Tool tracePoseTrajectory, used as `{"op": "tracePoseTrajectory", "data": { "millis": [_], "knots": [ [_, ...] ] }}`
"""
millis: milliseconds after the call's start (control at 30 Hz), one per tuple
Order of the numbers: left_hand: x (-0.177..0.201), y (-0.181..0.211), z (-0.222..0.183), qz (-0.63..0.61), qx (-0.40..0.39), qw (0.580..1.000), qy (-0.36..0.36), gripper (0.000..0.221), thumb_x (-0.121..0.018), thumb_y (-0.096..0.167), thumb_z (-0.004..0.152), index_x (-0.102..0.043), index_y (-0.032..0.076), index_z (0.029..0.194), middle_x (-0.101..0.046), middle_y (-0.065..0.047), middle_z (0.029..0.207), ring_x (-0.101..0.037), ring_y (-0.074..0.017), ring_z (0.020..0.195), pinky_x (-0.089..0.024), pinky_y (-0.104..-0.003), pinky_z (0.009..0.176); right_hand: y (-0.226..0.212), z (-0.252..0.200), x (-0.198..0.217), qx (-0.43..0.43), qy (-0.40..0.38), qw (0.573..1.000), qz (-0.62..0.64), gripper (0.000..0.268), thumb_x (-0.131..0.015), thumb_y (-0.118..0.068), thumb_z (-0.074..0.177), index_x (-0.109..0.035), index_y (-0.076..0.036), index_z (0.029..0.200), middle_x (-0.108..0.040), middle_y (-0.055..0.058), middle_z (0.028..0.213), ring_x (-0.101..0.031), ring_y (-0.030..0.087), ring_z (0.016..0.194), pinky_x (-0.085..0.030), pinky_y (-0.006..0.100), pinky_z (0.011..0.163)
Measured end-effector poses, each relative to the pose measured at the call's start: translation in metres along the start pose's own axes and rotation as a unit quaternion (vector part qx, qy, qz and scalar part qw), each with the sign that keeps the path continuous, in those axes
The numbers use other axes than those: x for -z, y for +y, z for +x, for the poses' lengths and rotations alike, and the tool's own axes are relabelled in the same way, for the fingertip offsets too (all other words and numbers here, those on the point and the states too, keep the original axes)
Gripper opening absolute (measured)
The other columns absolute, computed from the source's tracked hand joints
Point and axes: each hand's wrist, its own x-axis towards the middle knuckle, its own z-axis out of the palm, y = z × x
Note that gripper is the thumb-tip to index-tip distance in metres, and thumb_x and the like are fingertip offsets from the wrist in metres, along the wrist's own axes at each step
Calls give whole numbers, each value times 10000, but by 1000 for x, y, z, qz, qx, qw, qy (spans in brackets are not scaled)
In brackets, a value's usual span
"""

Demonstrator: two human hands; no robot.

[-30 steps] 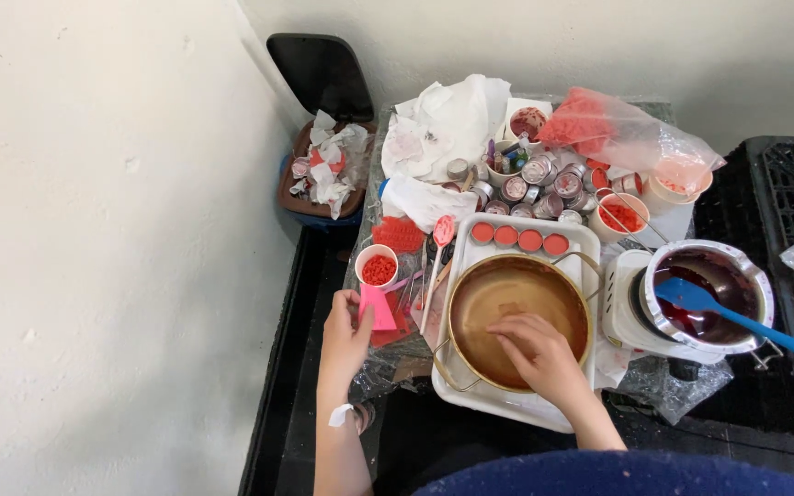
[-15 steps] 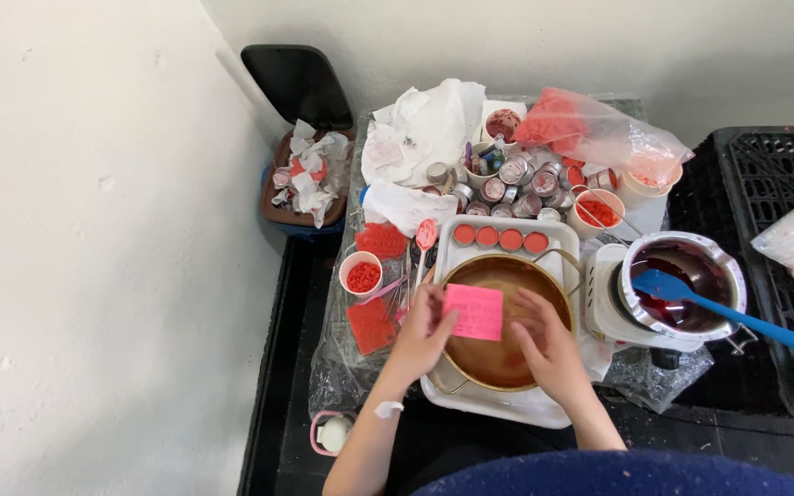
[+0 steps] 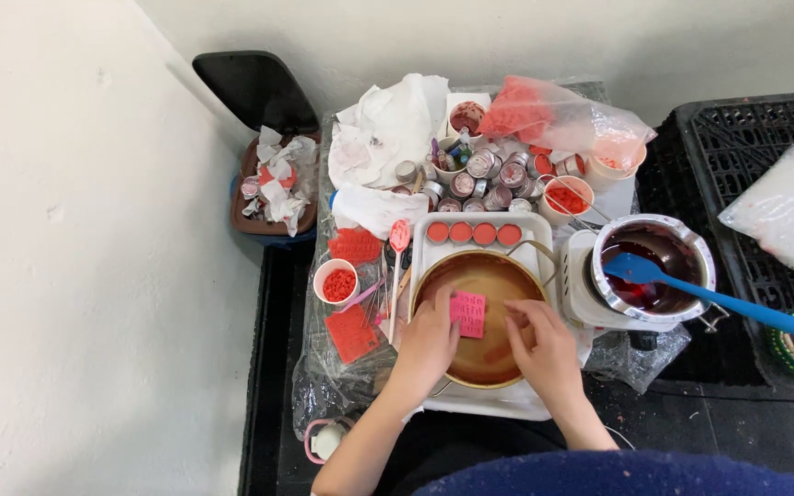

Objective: Making small red wax-based products by melting material and using molds.

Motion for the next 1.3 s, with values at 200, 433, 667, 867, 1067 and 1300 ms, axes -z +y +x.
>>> {"op": "tracePoseTrajectory", "data": {
  "millis": [200,433,667,867,1067,1300],
  "knots": [
    [-37,-37,-2,56,-21,998,15,406,-637,14,890,-511,43,1275,-655,-166,1128,-643,-367,1095,-527,-495,850,11,-1,10,90,-4,992,-87,142,-754,-81,824,-757,-85,966,-715,57,911,-676,264,900,-496,405,812],
    [10,-19,4,27,-15,994,102,309,-691,68,883,-572,66,1169,-647,-123,1109,-609,-341,1086,-505,-464,893,5,-1,14,88,-3,990,-108,136,-766,-123,812,-762,-111,947,-737,26,903,-679,234,915,-469,410,863],
    [16,-25,10,107,-61,984,129,340,-741,89,789,-622,80,1107,-654,-83,1088,-602,-313,1011,-470,-446,878,4,0,13,78,-4,991,-106,130,-770,-129,812,-759,-115,941,-739,20,888,-681,225,915,-472,399,855],
    [15,-29,13,54,-43,990,120,400,-743,86,802,-604,53,1176,-650,-113,1125,-599,-353,1033,-479,-469,892,18,-5,13,77,-54,985,-145,423,-645,17,781,-747,-139,1162,-741,53,960,-674,253,1031,-473,447,934],
    [21,-21,13,-20,-31,990,134,448,-730,76,816,-584,43,1238,-602,-146,1228,-595,-370,1117,-494,-461,916,8,-4,17,82,-53,987,-128,456,-611,14,811,-694,-99,1245,-715,98,1113,-645,287,1137,-445,483,1000],
    [31,-1,36,67,-112,989,72,385,-764,237,849,-622,112,1185,-637,-67,1193,-612,-276,1101,-422,-442,939,11,-27,35,79,66,994,-44,220,-724,-32,839,-729,-105,1047,-736,68,1142,-656,301,1126,-515,409,990]
  ]
}}
